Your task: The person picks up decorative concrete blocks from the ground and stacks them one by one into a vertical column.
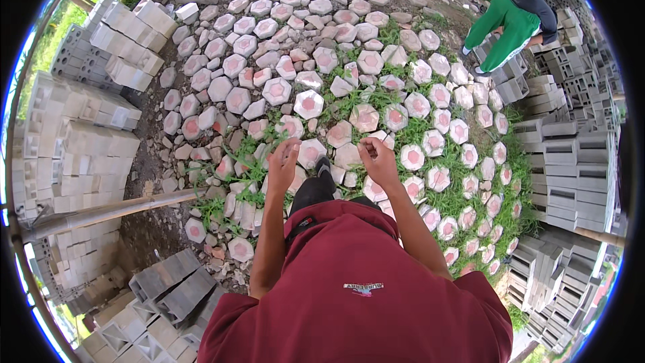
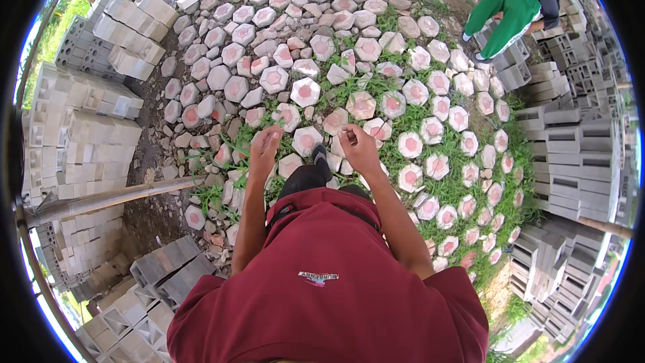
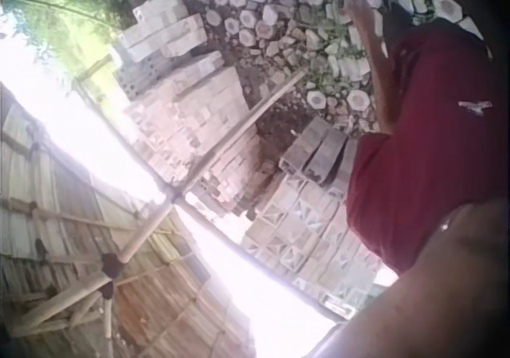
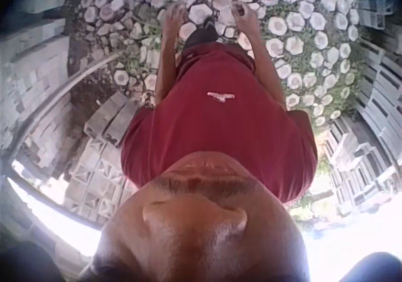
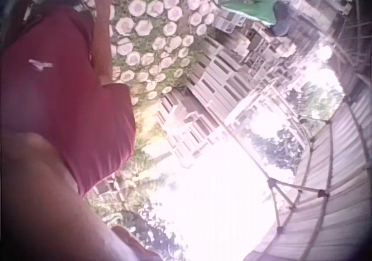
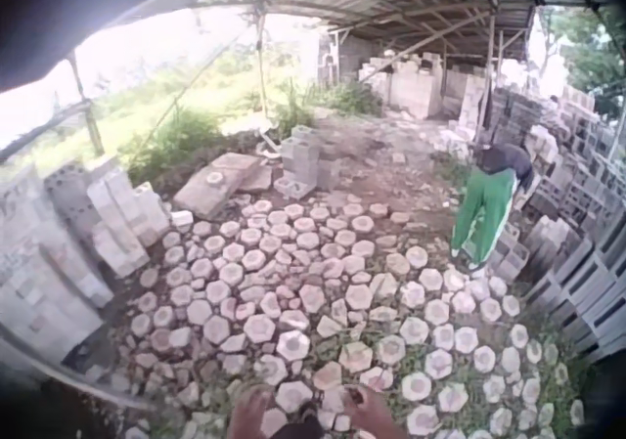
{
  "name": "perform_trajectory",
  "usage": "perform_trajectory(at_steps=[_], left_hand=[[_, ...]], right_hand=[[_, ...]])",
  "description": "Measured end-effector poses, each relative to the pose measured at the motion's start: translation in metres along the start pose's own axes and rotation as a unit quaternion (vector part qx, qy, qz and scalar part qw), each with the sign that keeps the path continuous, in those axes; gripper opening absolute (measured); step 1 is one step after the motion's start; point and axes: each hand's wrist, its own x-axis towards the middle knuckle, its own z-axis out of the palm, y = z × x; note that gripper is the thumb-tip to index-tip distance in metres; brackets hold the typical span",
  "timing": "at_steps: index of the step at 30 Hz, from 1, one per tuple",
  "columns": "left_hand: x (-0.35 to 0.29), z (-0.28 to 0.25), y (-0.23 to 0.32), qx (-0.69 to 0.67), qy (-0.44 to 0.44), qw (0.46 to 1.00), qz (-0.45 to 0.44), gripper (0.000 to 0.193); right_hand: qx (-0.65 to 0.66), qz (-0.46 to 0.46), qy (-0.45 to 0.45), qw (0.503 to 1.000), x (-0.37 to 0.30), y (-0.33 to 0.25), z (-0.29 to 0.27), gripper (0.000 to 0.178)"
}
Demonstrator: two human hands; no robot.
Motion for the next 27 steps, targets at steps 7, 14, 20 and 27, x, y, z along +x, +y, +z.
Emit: perform_trajectory(at_steps=[7, 14, 20, 27], left_hand=[[0.124, 0.003, 0.058, 0.074, 0.044, 0.996, -0.007, 0.028], [0.208, 0.021, 0.052, 0.039, 0.075, 0.996, -0.017, 0.027], [0.286, 0.051, 0.061, 0.043, 0.084, 0.995, -0.027, 0.035], [0.4, 0.069, 0.095, 0.016, 0.137, 0.99, 0.013, 0.034]], right_hand=[[0.013, -0.017, -0.017, 1.0, 0.124, -0.02, 0.004, 0.025], [-0.003, -0.022, -0.092, 0.995, 0.247, -0.006, -0.004, 0.025], [-0.045, -0.1, -0.157, 0.982, 0.372, -0.035, -0.015, 0.03], [-0.039, -0.12, -0.185, 0.975, 0.498, -0.053, -0.018, 0.03]])
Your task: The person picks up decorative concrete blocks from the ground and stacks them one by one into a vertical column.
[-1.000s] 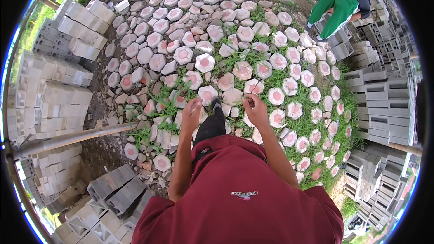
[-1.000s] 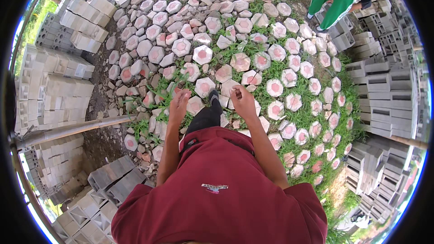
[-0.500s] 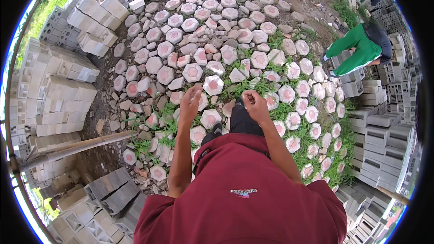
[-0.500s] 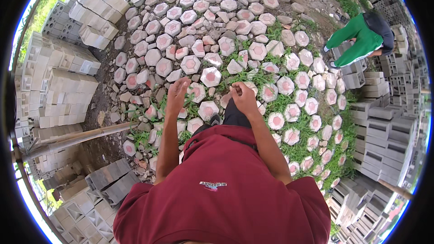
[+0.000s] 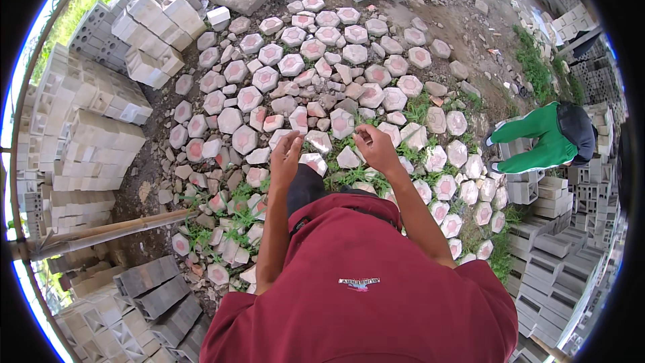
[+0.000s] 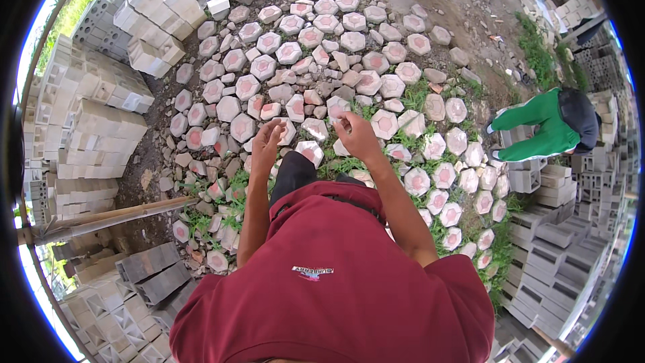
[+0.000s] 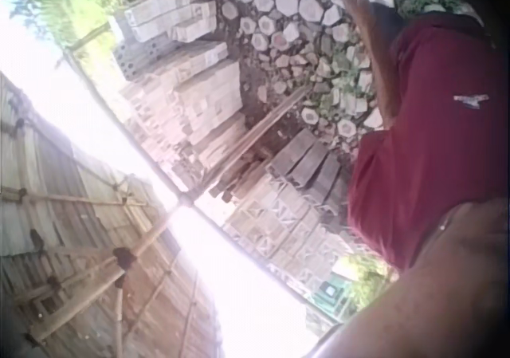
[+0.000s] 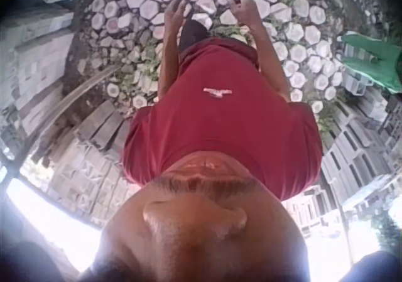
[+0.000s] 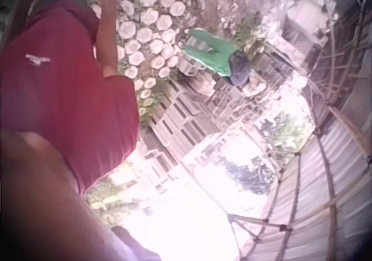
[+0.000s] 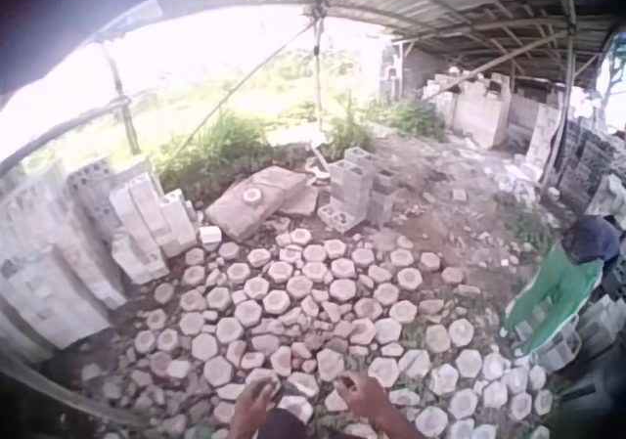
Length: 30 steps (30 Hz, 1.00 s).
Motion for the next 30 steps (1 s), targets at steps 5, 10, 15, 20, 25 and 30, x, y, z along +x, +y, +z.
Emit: perform_trajectory(at_steps=[5, 10, 15, 20, 25, 30], left_hand=[[0.067, 0.02, -0.002, -0.038, 0.0, 0.998, -0.04, 0.035], [0.172, 0.012, -0.009, -0.029, -0.034, 0.997, -0.069, 0.036], [0.324, -0.017, 0.021, 0.038, -0.079, 0.996, -0.028, 0.036], [0.466, -0.04, 0.089, 0.042, -0.123, 0.991, 0.026, 0.035], [0.564, -0.048, 0.123, 0.006, -0.149, 0.989, 0.019, 0.033], [0.618, -0.028, 0.104, -0.043, -0.137, 0.989, -0.024, 0.029]], right_hand=[[0.022, 0.006, 0.011, 1.0, 0.072, 0.012, -0.002, 0.03], [0.043, 0.049, 0.026, 0.997, 0.164, 0.024, 0.011, 0.031], [0.027, 0.043, 0.076, 0.996, 0.289, 0.025, 0.025, 0.03], [0.06, 0.038, 0.107, 0.992, 0.396, -0.017, 0.014, 0.028], [0.069, 0.051, 0.16, 0.983, 0.469, -0.034, 0.003, 0.03], [0.064, 0.087, 0.162, 0.981, 0.534, -0.007, -0.006, 0.031]])
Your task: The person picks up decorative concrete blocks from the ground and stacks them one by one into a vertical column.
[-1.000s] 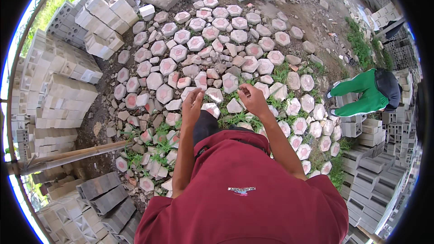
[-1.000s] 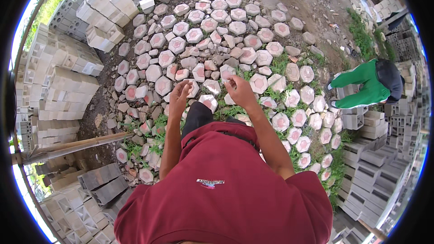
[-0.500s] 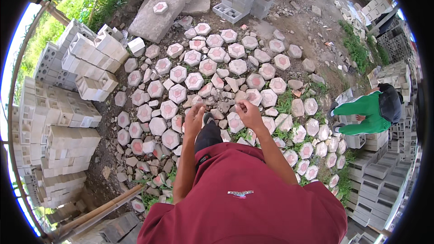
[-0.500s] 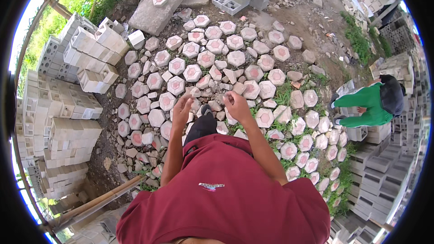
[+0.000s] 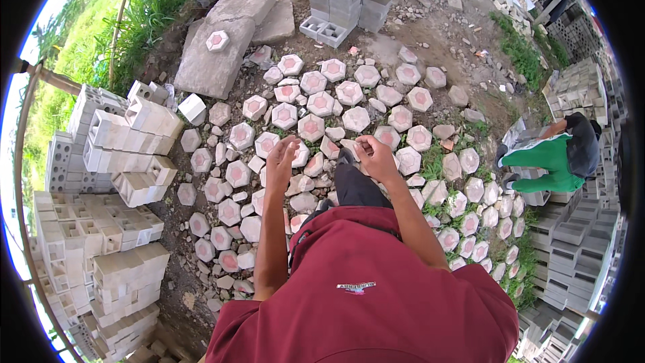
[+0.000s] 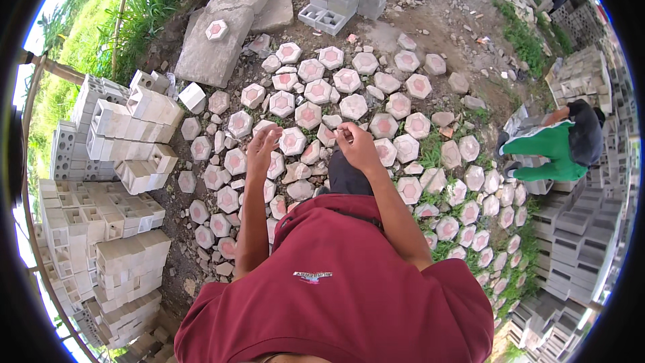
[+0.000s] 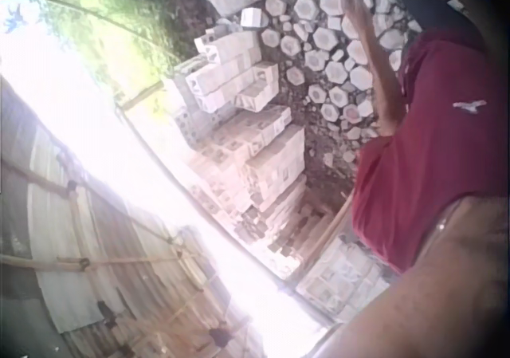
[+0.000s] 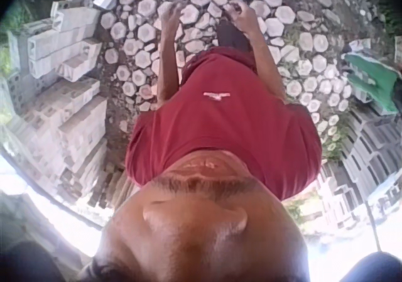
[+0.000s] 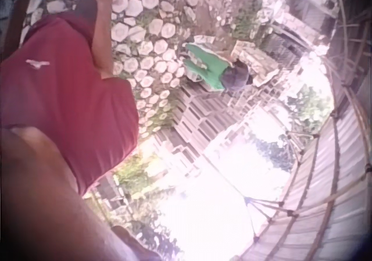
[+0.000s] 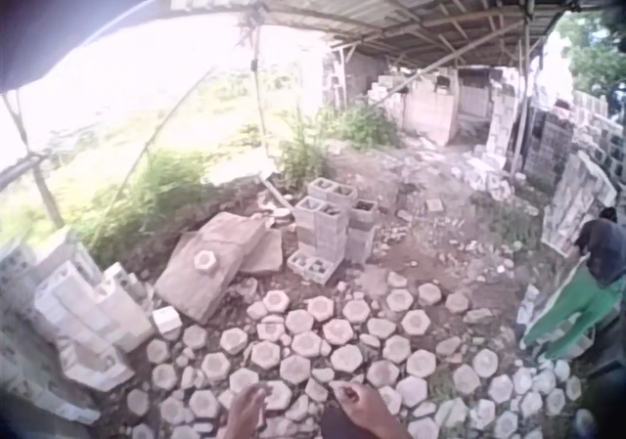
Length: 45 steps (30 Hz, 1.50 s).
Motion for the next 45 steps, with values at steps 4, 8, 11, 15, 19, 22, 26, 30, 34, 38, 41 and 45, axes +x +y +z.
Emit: perform_trajectory(at_steps=[4, 8, 11, 15, 19, 22, 26, 30, 34, 38, 41, 45], left_hand=[[0.05, 0.013, -0.01, 0.0, 0.01, 0.999, -0.047, 0.027], [0.13, 0.014, -0.013, 0.01, 0.004, 0.997, -0.072, 0.034], [0.21, 0.01, -0.012, 0.006, 0.016, 0.997, -0.07, 0.035], [0.318, 0.027, 0.015, 0.018, 0.036, 0.996, -0.082, 0.034], [0.414, 0.05, 0.041, 0.065, -0.021, 0.998, -0.011, 0.034], [0.453, 0.082, 0.058, 0.007, -0.014, 1.0, -0.012, 0.034], [0.519, 0.12, 0.059, 0.026, -0.05, 0.998, 0.001, 0.035], [0.6, 0.139, 0.052, 0.015, -0.093, 0.995, -0.045, 0.037], [0.706, 0.149, 0.048, 0.041, -0.113, 0.991, -0.05, 0.037], [0.831, 0.169, 0.057, 0.058, -0.126, 0.989, -0.057, 0.038], [0.923, 0.193, 0.073, 0.094, -0.135, 0.986, -0.02, 0.039], [1.014, 0.218, 0.106, 0.061, -0.168, 0.984, -0.012, 0.037]], right_hand=[[-0.004, 0.023, -0.007, 1.0, 0.067, 0.016, 0.003, 0.031], [-0.008, 0.024, -0.003, 1.0, 0.162, 0.036, 0.004, 0.029], [-0.004, 0.011, 0.0, 1.0, 0.249, 0.041, 0.003, 0.026], [-0.045, -0.012, 0.003, 0.999, 0.35, 0.033, -0.023, 0.029], [-0.049, -0.007, -0.017, 0.999, 0.435, 0.026, -0.047, 0.028], [0.036, 0.011, 0.0, 0.999, 0.476, 0.032, -0.051, 0.028], [0.064, 0.027, 0.004, 0.998, 0.532, 0.037, -0.053, 0.027], [0.088, 0.064, 0.009, 0.994, 0.596, 0.056, -0.057, 0.025], [0.135, 0.103, 0.011, 0.986, 0.686, 0.06, -0.073, 0.021], [0.101, 0.066, 0.031, 0.992, 0.798, 0.075, -0.09, 0.022], [0.046, 0.057, 0.068, 0.995, 0.872, 0.068, -0.101, 0.026], [0.051, 0.043, 0.086, 0.994, 0.945, 0.072, -0.113, 0.029]])
